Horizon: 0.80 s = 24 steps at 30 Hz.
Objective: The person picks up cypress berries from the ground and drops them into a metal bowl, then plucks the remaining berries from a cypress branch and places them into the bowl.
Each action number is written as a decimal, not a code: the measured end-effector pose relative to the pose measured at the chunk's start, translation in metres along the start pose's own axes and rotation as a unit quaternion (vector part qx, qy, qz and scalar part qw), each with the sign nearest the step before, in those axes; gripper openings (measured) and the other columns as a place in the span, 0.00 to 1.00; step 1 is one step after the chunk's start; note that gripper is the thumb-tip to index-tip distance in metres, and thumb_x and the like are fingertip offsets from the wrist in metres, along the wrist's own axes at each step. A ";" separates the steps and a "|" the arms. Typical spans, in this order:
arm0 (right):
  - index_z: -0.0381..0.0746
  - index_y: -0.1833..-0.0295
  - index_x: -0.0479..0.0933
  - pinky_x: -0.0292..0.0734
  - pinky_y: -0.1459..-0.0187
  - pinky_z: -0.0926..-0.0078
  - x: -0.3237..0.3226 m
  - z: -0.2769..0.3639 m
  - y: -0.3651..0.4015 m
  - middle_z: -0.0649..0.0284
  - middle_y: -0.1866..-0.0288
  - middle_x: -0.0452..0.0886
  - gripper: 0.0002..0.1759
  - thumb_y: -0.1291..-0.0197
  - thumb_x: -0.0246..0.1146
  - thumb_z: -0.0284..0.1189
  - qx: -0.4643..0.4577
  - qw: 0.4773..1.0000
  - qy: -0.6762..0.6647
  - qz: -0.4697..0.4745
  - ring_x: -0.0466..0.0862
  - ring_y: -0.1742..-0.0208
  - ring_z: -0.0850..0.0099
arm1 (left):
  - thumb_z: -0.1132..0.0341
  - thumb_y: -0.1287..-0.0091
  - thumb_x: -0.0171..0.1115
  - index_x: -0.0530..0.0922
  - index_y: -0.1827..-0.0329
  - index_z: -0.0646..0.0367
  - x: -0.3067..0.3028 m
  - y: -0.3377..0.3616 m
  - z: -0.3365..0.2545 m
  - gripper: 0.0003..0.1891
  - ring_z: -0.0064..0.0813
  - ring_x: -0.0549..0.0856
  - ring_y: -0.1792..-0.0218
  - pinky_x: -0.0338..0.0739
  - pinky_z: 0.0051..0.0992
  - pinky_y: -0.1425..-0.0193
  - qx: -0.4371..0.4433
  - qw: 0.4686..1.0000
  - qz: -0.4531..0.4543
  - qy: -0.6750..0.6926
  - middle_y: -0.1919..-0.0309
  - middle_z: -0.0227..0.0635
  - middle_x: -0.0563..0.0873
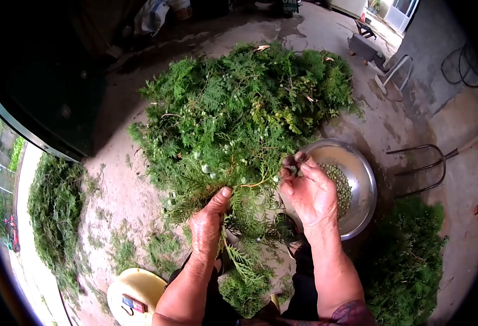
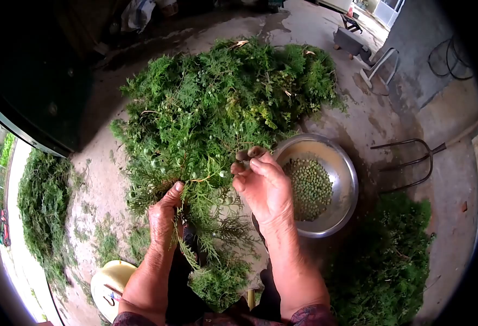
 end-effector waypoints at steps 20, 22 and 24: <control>0.38 0.58 0.72 0.68 0.77 0.83 0.026 0.015 0.011 0.62 0.65 0.79 0.09 0.40 0.60 0.31 -0.115 0.981 0.147 -0.046 0.76 0.73 0.74 | 0.50 0.41 0.64 0.78 0.51 0.62 0.001 -0.005 0.010 0.25 0.28 0.77 0.54 0.68 0.26 0.45 0.129 0.987 0.069 -0.064 0.53 0.35 0.81; 0.37 0.57 0.73 0.69 0.78 0.84 0.027 0.010 0.014 0.61 0.66 0.79 0.08 0.41 0.60 0.28 -0.072 0.993 0.089 0.013 0.77 0.74 0.75 | 0.52 0.41 0.64 0.79 0.55 0.61 0.003 -0.001 0.006 0.21 0.28 0.79 0.59 0.71 0.27 0.50 0.169 0.978 0.065 -0.104 0.59 0.34 0.84; 0.36 0.62 0.77 0.66 0.83 0.87 0.027 0.004 0.018 0.66 0.75 0.78 0.05 0.41 0.60 0.27 -0.047 0.986 0.149 0.057 0.72 0.81 0.82 | 0.54 0.41 0.64 0.80 0.57 0.60 0.004 -0.006 0.012 0.18 0.28 0.80 0.63 0.72 0.27 0.55 0.194 0.975 0.056 -0.097 0.64 0.34 0.85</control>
Point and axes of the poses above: each hand's wrist, its own y-axis away from the middle knuckle, its own x-axis out of the palm, z = x × y, the point moved 2 cm from there along -y, towards the middle knuckle
